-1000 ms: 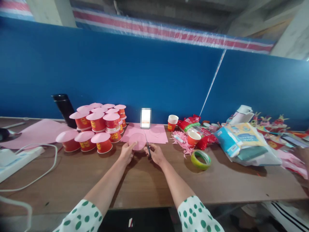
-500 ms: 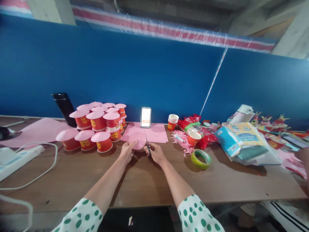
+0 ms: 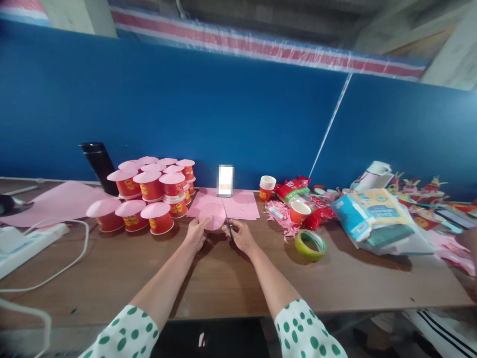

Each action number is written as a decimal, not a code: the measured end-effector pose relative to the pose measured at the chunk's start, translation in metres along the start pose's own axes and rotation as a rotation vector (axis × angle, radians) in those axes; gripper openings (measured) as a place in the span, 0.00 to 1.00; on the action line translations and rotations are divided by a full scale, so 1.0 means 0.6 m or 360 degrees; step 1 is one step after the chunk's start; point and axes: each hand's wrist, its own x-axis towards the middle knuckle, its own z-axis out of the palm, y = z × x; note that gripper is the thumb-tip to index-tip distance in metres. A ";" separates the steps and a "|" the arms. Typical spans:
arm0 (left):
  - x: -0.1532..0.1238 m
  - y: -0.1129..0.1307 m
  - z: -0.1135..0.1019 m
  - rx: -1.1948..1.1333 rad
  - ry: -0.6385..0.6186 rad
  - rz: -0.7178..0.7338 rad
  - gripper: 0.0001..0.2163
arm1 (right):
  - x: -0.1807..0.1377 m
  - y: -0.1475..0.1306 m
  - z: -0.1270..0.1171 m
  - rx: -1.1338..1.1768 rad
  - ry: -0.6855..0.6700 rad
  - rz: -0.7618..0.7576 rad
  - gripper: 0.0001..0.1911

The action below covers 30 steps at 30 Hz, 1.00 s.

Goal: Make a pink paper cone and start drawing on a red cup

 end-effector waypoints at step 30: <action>-0.001 0.001 0.001 0.0017 -0.0008 -0.0008 0.18 | -0.002 -0.009 0.001 0.0006 -0.0001 0.0022 0.23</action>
